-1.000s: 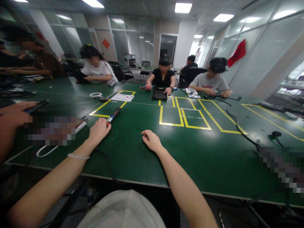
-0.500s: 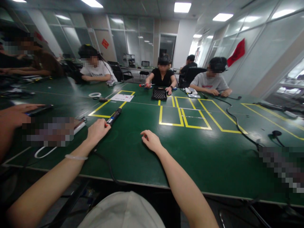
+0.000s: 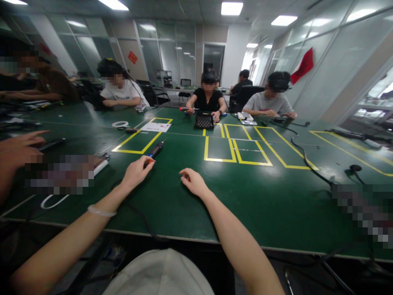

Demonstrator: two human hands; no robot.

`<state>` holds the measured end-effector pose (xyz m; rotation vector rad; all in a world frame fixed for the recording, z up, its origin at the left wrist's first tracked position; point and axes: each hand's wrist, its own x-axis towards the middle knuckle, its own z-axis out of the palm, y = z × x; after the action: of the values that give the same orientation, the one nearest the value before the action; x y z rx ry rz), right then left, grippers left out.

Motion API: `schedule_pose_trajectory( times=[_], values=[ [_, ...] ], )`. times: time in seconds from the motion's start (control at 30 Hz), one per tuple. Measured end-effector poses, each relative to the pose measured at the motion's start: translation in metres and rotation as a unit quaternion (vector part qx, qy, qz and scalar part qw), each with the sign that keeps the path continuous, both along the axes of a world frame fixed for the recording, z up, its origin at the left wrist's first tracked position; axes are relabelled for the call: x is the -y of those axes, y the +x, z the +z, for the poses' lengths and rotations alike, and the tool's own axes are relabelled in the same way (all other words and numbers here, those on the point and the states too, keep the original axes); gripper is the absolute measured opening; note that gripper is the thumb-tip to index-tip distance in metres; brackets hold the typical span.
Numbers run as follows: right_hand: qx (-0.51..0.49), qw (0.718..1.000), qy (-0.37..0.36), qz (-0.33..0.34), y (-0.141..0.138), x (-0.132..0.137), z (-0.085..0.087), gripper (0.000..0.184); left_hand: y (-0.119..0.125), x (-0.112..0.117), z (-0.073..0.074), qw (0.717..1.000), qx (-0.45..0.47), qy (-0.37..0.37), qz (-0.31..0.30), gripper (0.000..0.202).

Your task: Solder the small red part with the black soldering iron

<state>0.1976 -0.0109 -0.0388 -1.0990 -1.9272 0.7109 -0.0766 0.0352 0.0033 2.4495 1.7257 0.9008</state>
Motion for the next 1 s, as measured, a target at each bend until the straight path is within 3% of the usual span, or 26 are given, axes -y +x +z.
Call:
schedule_pose_trajectory(
  times=[0.1, 0.23, 0.47, 0.67, 0.73, 0.83, 0.93, 1.0],
  values=[
    [-0.097, 0.992, -0.076, 0.035, -0.002, -0.001, -0.001, 0.021, 0.028, 0.011, 0.001, 0.988, 0.064, -0.054, -0.129, 0.032],
    [-0.198, 0.966, -0.153, 0.062, -0.003, -0.004, -0.003, 0.023, 0.064, 0.024, -0.001, 0.971, 0.033, -0.041, -0.232, 0.029],
    [-0.298, 0.928, -0.217, 0.058, -0.003, -0.005, -0.003, 0.039, 0.083, 0.035, -0.007, 0.97, -0.07, 0.043, -0.227, 0.037],
    [-0.295, 0.928, -0.221, 0.047, -0.001, -0.007, -0.006, 0.038, 0.076, 0.033, -0.004, 0.961, -0.153, 0.049, -0.226, 0.042],
    [-0.289, 0.933, -0.214, 0.028, 0.002, -0.01, -0.008, 0.036, 0.064, 0.023, 0.0, 0.972, -0.144, 0.04, -0.184, 0.045],
    [-0.27, 0.943, -0.195, 0.004, 0.005, -0.013, -0.009, 0.033, 0.029, 0.0, 0.004, 0.99, -0.138, 0.011, -0.005, 0.056],
    [-0.25, 0.953, -0.168, -0.009, 0.007, -0.015, -0.009, 0.029, -0.011, -0.019, 0.004, 0.97, -0.167, -0.094, 0.152, 0.072],
    [-0.249, 0.956, -0.157, -0.009, 0.007, -0.015, -0.009, 0.029, -0.029, -0.024, 0.002, 0.952, -0.177, -0.182, 0.173, 0.068]
  ],
)
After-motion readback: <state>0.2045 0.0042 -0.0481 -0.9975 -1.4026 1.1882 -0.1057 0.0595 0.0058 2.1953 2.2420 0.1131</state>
